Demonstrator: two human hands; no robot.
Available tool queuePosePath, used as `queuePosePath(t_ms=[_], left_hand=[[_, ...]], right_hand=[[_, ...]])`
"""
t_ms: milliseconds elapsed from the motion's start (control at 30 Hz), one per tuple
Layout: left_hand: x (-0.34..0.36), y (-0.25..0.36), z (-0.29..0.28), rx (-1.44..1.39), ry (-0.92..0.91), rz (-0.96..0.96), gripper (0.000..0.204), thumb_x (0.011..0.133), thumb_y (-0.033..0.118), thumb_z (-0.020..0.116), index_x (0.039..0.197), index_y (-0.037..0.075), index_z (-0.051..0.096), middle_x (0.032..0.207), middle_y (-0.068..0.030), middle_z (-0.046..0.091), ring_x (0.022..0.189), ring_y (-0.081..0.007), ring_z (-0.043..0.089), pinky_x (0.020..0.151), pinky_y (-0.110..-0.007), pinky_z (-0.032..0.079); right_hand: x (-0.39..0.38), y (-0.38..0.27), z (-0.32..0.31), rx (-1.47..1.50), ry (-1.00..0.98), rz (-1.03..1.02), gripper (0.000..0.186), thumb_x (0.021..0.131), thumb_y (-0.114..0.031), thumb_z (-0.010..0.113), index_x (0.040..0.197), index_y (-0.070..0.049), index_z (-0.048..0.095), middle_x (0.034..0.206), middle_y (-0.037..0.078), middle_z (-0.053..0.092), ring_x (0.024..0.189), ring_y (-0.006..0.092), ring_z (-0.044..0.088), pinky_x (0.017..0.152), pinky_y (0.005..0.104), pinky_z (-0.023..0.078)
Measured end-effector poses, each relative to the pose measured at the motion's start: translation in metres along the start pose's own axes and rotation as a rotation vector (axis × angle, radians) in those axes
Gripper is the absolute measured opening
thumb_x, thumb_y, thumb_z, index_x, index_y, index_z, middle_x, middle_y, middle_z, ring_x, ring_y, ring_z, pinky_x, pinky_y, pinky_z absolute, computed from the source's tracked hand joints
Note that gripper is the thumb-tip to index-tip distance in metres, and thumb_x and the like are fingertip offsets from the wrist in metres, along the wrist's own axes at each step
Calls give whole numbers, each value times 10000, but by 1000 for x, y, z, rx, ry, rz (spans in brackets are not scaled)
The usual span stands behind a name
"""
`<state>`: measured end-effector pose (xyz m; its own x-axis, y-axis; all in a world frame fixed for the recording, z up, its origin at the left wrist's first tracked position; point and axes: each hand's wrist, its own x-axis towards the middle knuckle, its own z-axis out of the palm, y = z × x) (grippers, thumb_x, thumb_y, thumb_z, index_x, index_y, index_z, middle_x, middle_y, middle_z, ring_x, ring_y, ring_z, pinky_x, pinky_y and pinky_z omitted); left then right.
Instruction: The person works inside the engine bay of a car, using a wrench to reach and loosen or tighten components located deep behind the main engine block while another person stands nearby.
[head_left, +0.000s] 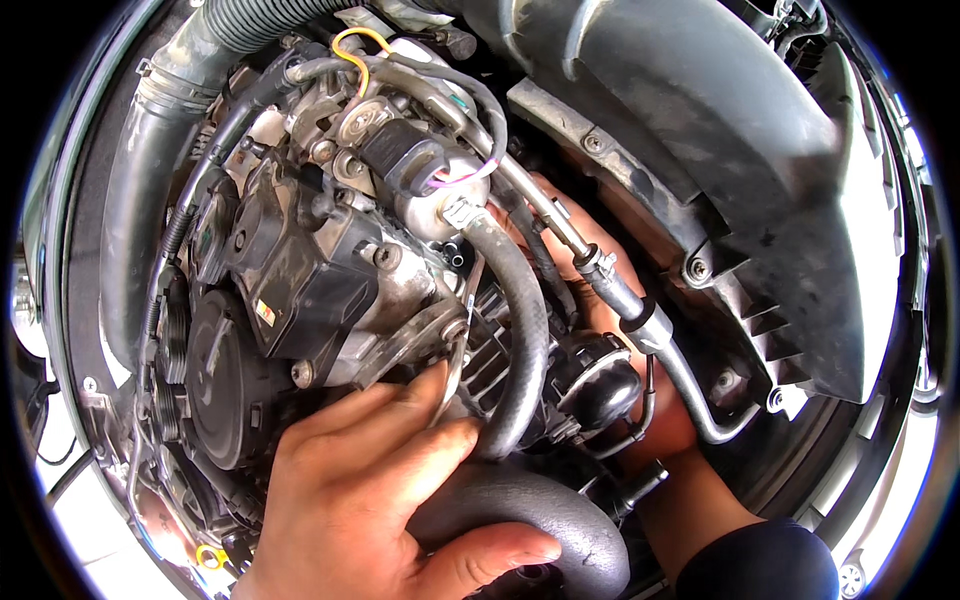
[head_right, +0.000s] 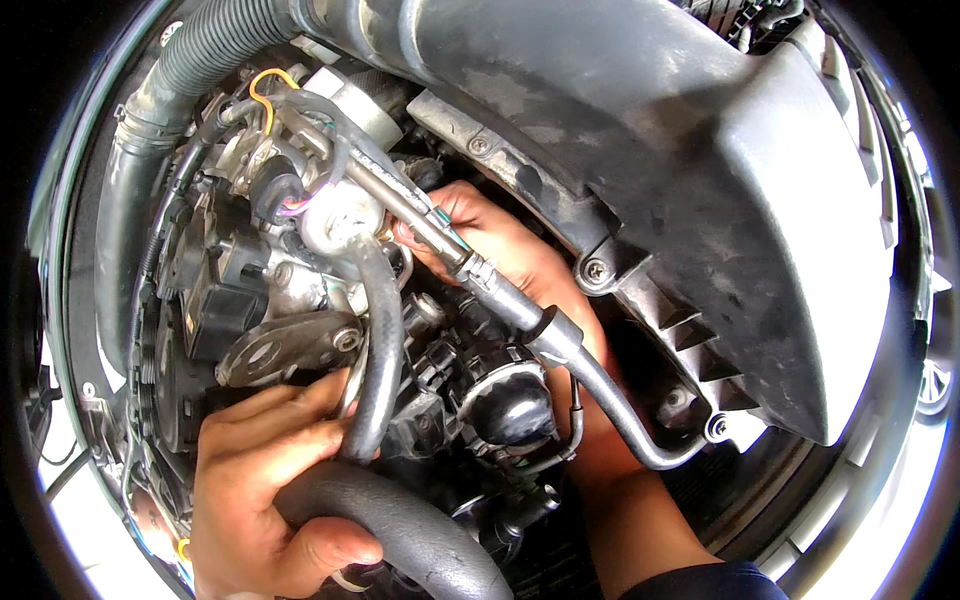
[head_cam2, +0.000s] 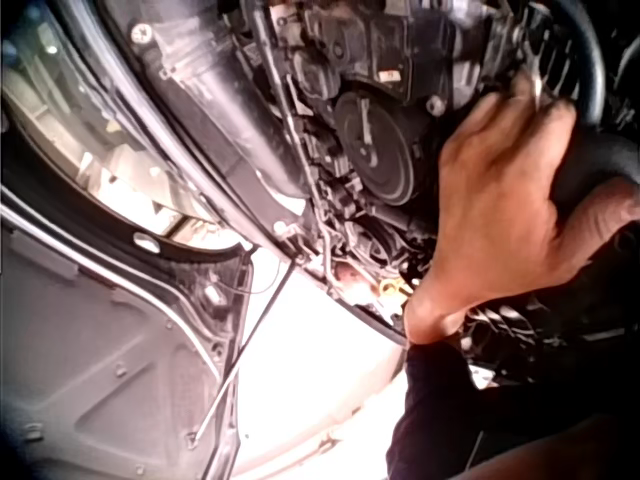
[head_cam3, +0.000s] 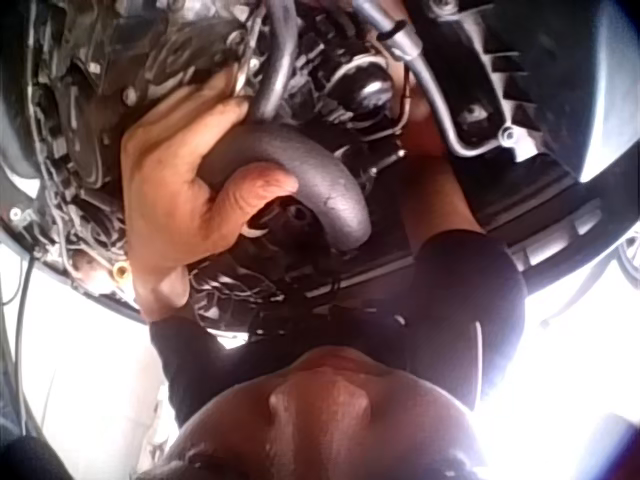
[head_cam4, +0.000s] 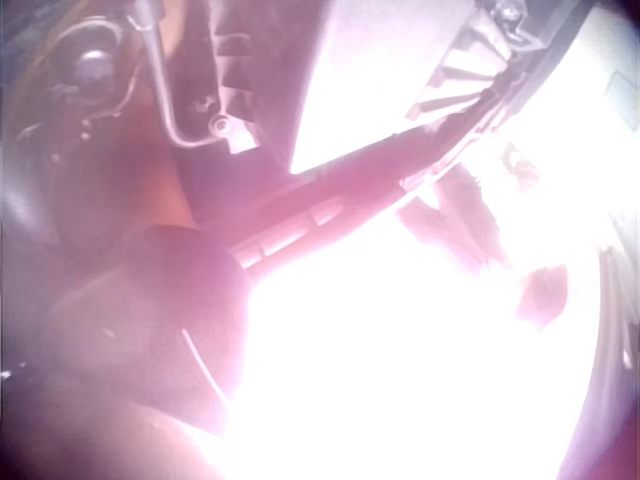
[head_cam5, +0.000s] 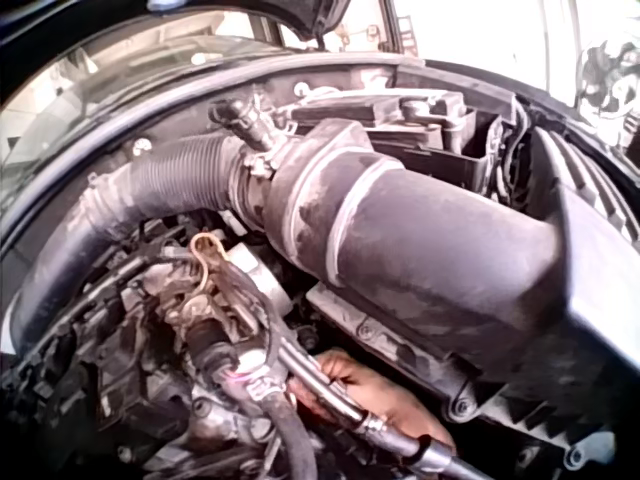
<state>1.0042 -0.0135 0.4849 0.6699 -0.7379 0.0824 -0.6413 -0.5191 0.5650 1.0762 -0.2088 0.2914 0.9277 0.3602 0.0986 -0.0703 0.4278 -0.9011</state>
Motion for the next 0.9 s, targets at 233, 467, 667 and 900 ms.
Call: queuePosePath(t_ms=[233,467,667,900], left_hand=[[-5,-7,0,26,1,34,714,748,565,801,997,-95,690,1063,-289,697,938,-423,704,838,-421,559],[14,14,-8,-13,-76,-60,711,703,576,804,913,-93,689,1009,-306,675,802,-408,690,753,-441,566],[10,13,-7,34,-96,-75,713,718,589,786,910,-89,682,1001,-304,673,803,-405,689,749,-438,565],[12,13,-8,-13,-97,-66,706,737,590,773,906,-88,680,1009,-314,667,810,-409,690,757,-446,567]], right_hand=[[-4,-5,-2,-5,-2,15,263,882,-118,735,1115,-23,658,829,23,694,649,56,617,601,191,503],[-9,-22,-8,-11,7,36,270,880,-115,737,1120,-24,655,831,24,696,651,57,621,604,190,506],[-4,-18,-4,30,-4,48,275,878,-112,738,1124,-24,652,833,26,697,653,58,624,607,190,509],[-6,-32,-9,-8,13,58,282,875,-109,739,1129,-25,649,835,27,699,656,58,627,610,189,512]])
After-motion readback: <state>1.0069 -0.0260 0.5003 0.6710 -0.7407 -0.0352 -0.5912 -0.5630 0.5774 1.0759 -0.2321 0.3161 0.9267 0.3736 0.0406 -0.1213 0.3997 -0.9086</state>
